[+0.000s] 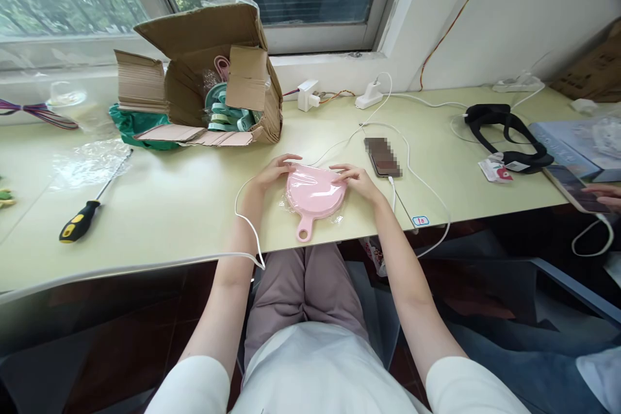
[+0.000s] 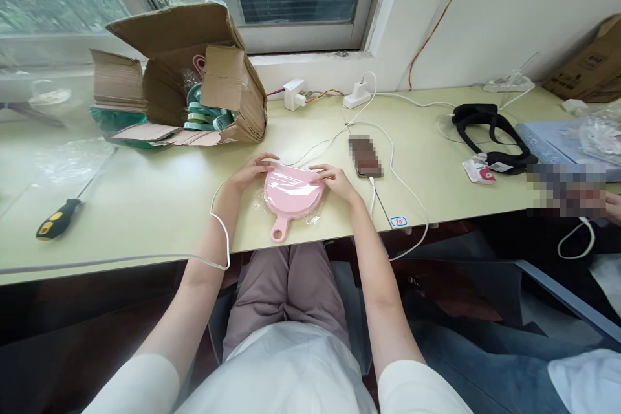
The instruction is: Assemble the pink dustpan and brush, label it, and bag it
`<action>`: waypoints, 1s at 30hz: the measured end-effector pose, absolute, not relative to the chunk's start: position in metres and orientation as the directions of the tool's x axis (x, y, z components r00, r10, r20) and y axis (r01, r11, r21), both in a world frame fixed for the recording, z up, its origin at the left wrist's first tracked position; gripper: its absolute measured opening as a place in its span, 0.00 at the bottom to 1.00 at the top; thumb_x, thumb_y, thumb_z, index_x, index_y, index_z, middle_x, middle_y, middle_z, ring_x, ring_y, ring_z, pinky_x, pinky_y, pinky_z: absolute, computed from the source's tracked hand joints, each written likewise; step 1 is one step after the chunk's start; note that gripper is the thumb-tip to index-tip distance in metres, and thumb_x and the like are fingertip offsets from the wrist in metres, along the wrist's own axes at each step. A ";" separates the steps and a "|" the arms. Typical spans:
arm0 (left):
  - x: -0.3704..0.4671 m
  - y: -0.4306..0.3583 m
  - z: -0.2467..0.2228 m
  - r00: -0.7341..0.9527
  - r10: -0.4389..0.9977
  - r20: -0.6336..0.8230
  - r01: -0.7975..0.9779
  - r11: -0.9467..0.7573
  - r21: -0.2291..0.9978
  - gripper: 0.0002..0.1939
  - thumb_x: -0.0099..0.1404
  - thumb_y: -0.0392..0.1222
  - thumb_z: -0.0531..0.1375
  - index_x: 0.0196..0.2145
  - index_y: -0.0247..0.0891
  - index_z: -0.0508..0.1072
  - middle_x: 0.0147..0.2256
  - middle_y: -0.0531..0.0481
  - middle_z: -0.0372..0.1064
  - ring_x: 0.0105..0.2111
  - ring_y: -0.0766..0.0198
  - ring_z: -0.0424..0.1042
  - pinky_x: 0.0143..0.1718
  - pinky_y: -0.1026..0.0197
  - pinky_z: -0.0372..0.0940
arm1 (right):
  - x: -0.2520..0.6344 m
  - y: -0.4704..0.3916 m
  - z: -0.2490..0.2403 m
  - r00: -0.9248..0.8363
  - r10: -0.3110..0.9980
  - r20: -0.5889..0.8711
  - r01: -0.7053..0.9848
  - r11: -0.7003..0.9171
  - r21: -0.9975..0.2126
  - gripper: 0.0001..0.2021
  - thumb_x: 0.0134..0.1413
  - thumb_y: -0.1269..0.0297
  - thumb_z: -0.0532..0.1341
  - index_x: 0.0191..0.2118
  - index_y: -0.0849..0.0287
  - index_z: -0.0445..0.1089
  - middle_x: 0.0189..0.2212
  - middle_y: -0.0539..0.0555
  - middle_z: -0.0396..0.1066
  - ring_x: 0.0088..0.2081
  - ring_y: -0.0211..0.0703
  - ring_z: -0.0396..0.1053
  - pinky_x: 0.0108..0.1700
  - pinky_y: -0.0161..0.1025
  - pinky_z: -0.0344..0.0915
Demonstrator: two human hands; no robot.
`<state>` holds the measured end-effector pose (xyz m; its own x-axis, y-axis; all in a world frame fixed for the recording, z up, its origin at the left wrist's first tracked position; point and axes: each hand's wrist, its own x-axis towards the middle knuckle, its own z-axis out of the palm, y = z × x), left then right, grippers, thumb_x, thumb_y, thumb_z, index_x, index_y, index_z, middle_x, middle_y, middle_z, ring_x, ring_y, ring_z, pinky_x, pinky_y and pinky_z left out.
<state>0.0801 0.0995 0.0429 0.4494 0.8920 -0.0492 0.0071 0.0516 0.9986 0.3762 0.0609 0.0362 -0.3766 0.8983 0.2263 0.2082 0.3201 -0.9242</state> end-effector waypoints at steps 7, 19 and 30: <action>0.067 0.110 0.032 0.186 0.982 -0.035 -0.128 0.059 0.990 0.11 0.44 0.38 0.71 0.28 0.38 0.77 0.26 0.54 0.72 0.27 0.67 0.69 0.32 0.64 0.63 | 0.378 0.059 0.039 -0.460 0.888 0.025 0.204 0.132 -0.970 0.13 0.54 0.56 0.62 0.41 0.51 0.81 0.58 0.53 0.68 0.53 0.53 0.69 0.40 0.41 0.73; 0.063 0.108 0.038 0.220 0.975 0.010 -0.236 0.043 0.971 0.21 0.46 0.44 0.73 0.39 0.39 0.82 0.39 0.46 0.79 0.43 0.57 0.76 0.50 0.56 0.68 | 0.370 0.077 0.019 -0.069 0.985 0.157 -0.048 0.153 -0.987 0.17 0.33 0.51 0.75 0.30 0.55 0.78 0.41 0.54 0.74 0.52 0.50 0.69 0.56 0.44 0.65; 0.076 0.100 0.054 0.230 0.967 0.108 -0.158 -0.072 0.985 0.28 0.47 0.47 0.73 0.47 0.38 0.79 0.38 0.46 0.78 0.41 0.59 0.75 0.45 0.59 0.69 | 0.379 0.071 0.030 -0.305 0.951 -0.043 -0.250 -0.124 -0.960 0.18 0.41 0.57 0.69 0.41 0.55 0.74 0.38 0.53 0.78 0.39 0.45 0.75 0.45 0.42 0.71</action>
<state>0.0760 0.0996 0.0540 0.2304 0.9671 0.1075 -0.1584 -0.0718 0.9848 0.3789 0.0715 0.0296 -0.3055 0.9512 -0.0433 -0.2496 -0.1238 -0.9604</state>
